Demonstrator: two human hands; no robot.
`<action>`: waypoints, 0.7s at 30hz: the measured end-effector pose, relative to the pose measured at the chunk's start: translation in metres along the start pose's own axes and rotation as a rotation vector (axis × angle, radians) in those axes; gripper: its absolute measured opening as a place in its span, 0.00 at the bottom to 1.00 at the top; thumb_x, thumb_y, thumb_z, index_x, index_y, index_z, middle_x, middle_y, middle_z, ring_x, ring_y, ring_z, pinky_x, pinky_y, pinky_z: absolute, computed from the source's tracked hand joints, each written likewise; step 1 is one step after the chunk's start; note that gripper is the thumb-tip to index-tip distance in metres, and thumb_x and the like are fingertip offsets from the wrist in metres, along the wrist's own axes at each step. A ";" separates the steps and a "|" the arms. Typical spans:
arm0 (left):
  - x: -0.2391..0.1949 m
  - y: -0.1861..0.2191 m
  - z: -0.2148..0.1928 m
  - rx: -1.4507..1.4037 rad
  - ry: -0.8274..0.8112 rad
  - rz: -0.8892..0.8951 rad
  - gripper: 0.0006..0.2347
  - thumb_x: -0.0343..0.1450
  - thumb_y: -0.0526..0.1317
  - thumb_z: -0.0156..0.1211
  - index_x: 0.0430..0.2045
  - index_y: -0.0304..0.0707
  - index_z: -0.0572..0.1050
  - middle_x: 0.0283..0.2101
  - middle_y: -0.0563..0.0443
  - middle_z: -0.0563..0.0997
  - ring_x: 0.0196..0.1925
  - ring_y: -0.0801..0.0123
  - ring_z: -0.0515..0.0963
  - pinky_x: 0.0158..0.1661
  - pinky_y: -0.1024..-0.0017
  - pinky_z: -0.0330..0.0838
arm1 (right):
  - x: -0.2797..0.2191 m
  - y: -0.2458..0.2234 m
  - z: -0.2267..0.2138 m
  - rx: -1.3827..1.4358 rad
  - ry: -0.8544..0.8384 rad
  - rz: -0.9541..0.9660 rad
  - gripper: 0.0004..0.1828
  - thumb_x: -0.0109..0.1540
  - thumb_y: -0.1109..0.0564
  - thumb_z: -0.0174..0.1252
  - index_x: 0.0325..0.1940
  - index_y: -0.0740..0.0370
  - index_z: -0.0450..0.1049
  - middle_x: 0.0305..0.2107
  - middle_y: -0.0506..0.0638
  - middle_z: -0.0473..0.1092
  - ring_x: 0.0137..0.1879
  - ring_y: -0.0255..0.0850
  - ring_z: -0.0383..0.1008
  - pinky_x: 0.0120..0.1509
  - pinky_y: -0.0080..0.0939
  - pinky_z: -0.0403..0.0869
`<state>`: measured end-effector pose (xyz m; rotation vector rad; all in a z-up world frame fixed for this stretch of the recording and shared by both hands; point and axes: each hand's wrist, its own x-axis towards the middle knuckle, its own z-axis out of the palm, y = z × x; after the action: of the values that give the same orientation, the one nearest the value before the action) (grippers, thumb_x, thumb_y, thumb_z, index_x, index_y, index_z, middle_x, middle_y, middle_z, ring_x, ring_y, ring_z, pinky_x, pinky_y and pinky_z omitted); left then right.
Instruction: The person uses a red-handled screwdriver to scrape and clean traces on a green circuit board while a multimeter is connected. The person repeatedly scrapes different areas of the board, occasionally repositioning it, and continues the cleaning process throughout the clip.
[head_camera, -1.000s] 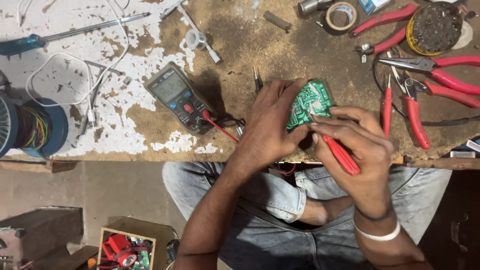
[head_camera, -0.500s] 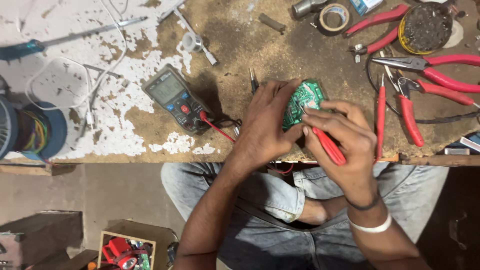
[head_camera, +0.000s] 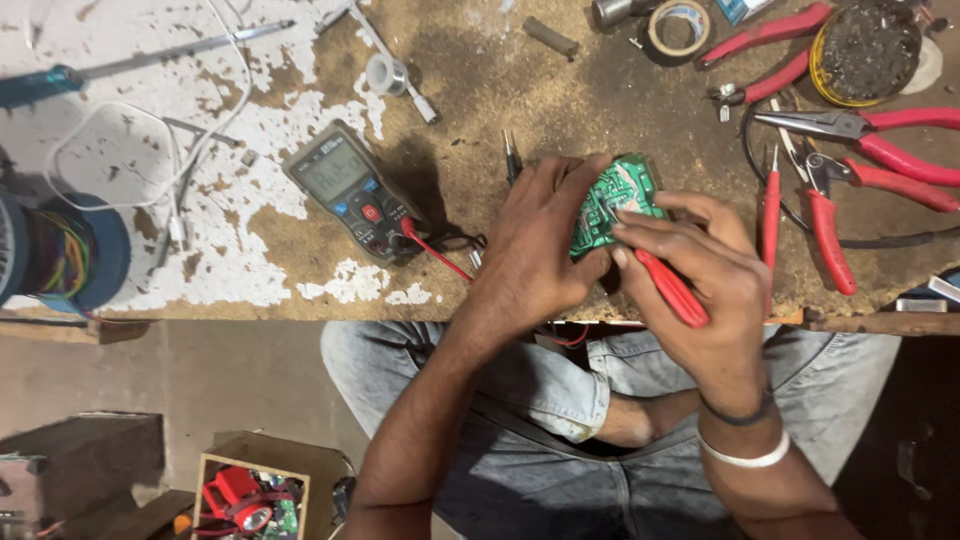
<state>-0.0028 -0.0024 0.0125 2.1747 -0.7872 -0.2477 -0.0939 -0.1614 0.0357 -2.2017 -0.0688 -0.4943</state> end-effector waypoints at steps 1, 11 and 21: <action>0.001 0.000 -0.002 0.000 0.013 0.018 0.35 0.60 0.42 0.70 0.64 0.30 0.65 0.56 0.37 0.72 0.60 0.46 0.72 0.62 0.55 0.67 | 0.001 -0.001 0.000 -0.011 0.005 -0.005 0.13 0.61 0.66 0.66 0.50 0.64 0.81 0.48 0.54 0.79 0.64 0.51 0.75 0.73 0.48 0.71; 0.001 0.001 -0.002 -0.015 0.029 0.040 0.35 0.61 0.42 0.69 0.65 0.30 0.65 0.56 0.37 0.72 0.60 0.45 0.72 0.62 0.54 0.66 | -0.002 0.001 0.003 -0.011 0.013 0.016 0.12 0.61 0.66 0.65 0.49 0.64 0.80 0.48 0.55 0.79 0.63 0.51 0.75 0.69 0.46 0.72; -0.001 0.001 -0.002 -0.050 0.076 0.103 0.34 0.61 0.39 0.67 0.65 0.32 0.65 0.58 0.36 0.72 0.62 0.42 0.71 0.63 0.53 0.66 | 0.001 -0.001 0.003 0.010 0.030 0.023 0.12 0.61 0.65 0.66 0.49 0.64 0.80 0.48 0.54 0.79 0.63 0.51 0.75 0.71 0.47 0.72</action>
<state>-0.0030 -0.0009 0.0143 2.0771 -0.8383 -0.1309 -0.0923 -0.1586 0.0350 -2.1822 -0.0296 -0.5125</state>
